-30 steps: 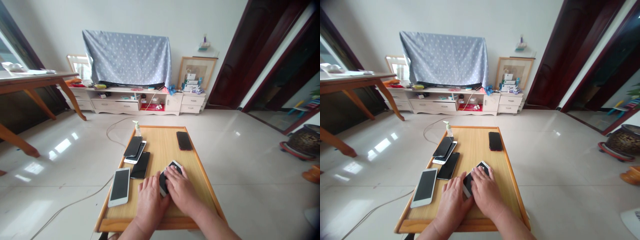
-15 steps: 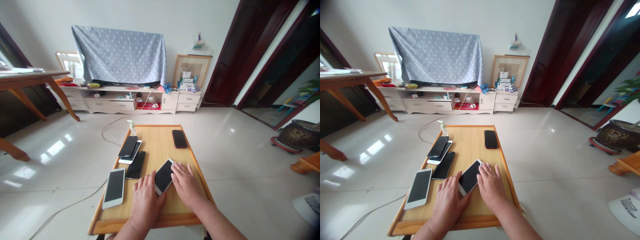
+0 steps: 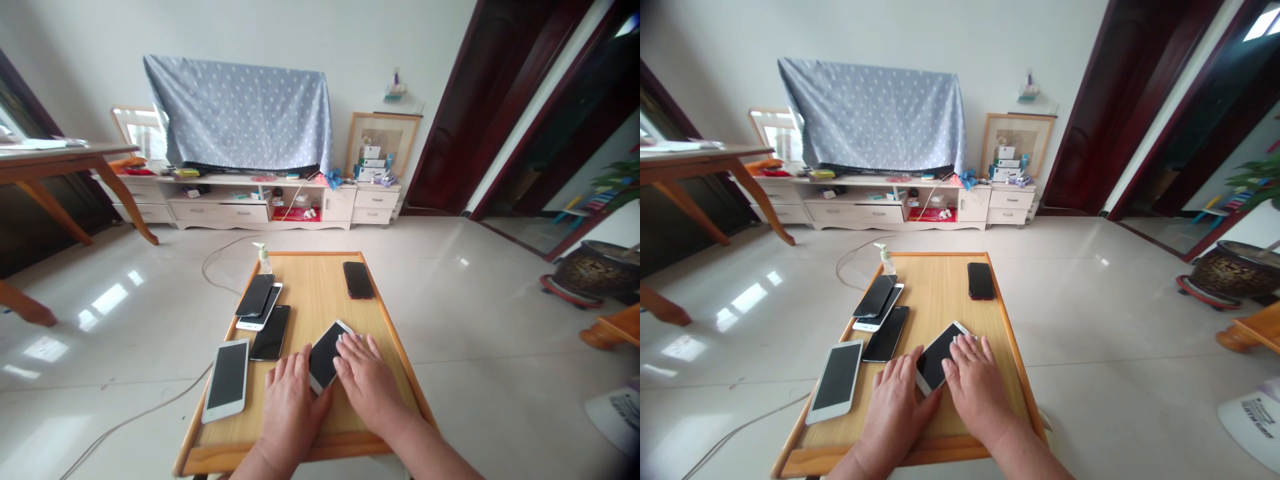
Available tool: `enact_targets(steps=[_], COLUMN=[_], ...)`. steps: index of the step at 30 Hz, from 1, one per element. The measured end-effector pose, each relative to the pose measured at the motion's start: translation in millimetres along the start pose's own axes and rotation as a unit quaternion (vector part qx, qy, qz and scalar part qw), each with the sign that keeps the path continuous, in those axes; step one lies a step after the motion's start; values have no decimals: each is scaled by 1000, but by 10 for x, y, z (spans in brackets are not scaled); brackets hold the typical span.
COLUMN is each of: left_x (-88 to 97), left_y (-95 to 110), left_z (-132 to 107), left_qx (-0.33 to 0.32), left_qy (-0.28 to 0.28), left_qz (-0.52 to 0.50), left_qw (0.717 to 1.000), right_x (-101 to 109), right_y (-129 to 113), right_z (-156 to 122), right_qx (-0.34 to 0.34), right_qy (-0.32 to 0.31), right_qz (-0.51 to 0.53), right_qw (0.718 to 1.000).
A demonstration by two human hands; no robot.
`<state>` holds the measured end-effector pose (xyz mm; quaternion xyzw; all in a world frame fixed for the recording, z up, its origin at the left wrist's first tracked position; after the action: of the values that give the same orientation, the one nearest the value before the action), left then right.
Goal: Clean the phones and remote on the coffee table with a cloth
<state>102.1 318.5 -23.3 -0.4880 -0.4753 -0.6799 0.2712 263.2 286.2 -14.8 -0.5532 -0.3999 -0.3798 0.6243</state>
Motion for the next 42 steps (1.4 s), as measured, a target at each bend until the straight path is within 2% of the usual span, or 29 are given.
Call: enact_targets(steps=[5,7,11,13,16,18,24,26,30,32,35,37,39,42], left_x=[-14,-15,-13,-15,-21,-25,-22,-14,7,16,9,3,5,13], left_y=[-24,-24,-20,-29,-47,-56,-52,-46,-35,-34,-38,-43,-45,-41], left_z=[2,-5,-27,-31,-28,-29,-40,-35,-20,-18,-21,-22,-21,-22], left_qx=[-4,-1,-1,-1,-7,-8,-1,-1,-2,-1,0,2,2,-3], left_qy=[-21,-18,-7,-7,-13,-14,6,5,-7,-6,-8,-9,-8,-7], left_qz=[-9,-11,-11,-11,-13,-14,-16,-19,-24,-24,-21,-21,-25,-30], left_qw=[1000,1000,1000,1000,1000,1000,1000,1000,1000,1000,1000,1000,1000,1000], right_x=[-79,-64,-37,-70,-131,-136,-82,-126,-216,-206,-156,-143,-161,-198], right_y=[-292,-232,-38,-100,-291,-307,44,-32,-274,-215,27,98,21,-192], right_z=[-86,-42,72,67,12,19,210,205,169,221,347,391,383,329], right_qx=[102,84,-1,14,90,108,-20,2,95,77,-14,-45,-15,76], right_qy=[-53,-42,12,6,-37,-48,33,20,-43,-43,-10,3,-10,-52], right_qz=[49,46,11,13,39,44,-23,-19,22,20,-15,-29,-17,27], right_qw=[992,995,1000,1000,994,992,999,1000,994,996,1000,999,1000,995])
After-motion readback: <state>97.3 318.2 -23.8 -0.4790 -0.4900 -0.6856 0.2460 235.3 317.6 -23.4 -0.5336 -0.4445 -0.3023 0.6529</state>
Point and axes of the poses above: each hand's wrist, its own z-axis towards the middle knuckle, its own x-axis out of the back of the hand, y = z × x, the point moved 4 cm from there along z, towards the middle knuckle, and after that the axes turned 7 degrees about -y, right-handed, at the moved point
